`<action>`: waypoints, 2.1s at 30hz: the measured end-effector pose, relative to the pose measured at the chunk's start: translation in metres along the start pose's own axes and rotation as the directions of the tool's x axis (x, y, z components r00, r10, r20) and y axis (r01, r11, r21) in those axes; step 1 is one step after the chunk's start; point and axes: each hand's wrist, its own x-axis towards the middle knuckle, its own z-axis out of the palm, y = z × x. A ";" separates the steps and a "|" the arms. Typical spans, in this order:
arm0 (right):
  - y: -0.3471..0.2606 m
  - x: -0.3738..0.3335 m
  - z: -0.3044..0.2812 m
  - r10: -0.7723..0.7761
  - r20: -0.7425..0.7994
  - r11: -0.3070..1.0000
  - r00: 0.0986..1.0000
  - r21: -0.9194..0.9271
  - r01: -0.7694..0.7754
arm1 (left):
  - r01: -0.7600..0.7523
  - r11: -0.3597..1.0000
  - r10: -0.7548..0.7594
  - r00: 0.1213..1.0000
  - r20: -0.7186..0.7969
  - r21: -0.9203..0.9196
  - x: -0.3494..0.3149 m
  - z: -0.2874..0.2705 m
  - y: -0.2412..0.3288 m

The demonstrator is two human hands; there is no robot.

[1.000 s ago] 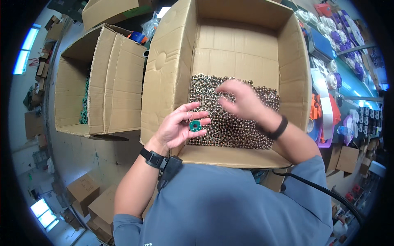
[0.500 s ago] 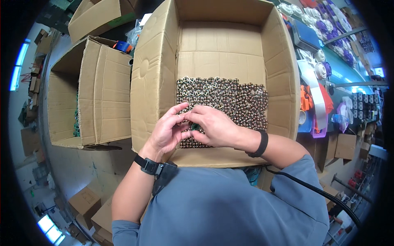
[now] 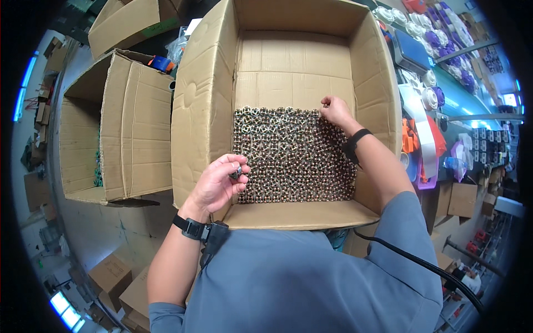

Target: The person sorts small green plastic rings and metallic fasteners by hand. They pick items from a large cardboard box filled with green rings, inspect them, and place them into a smaller box containing metallic fasteners. The person repeats this process, occasionally holding a handful of items before transferring them.

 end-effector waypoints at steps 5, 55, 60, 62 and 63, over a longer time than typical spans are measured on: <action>0.010 0.002 0.011 -0.080 -0.018 0.994 0.997 -0.081 0.078 | -0.010 1.000 0.011 0.999 -0.049 0.016 0.001 0.006 0.000; -0.017 -0.020 -0.042 0.070 0.109 0.996 0.992 -0.063 -0.064 | -0.550 0.828 0.516 0.823 -0.236 -0.110 -0.217 -0.085 0.023; -0.058 -0.072 -0.049 -0.150 0.097 0.988 0.984 0.046 0.146 | -0.558 0.824 0.559 0.773 -0.302 0.096 -0.264 -0.136 0.051; -0.110 -0.107 -0.057 -0.218 0.102 0.968 0.971 0.150 0.202 | -0.574 0.804 0.590 0.739 -0.326 0.154 -0.291 -0.160 0.060; -0.137 -0.123 -0.063 -0.244 0.099 0.955 0.965 0.197 0.222 | -0.577 0.797 0.601 0.726 -0.335 0.178 -0.303 -0.174 0.066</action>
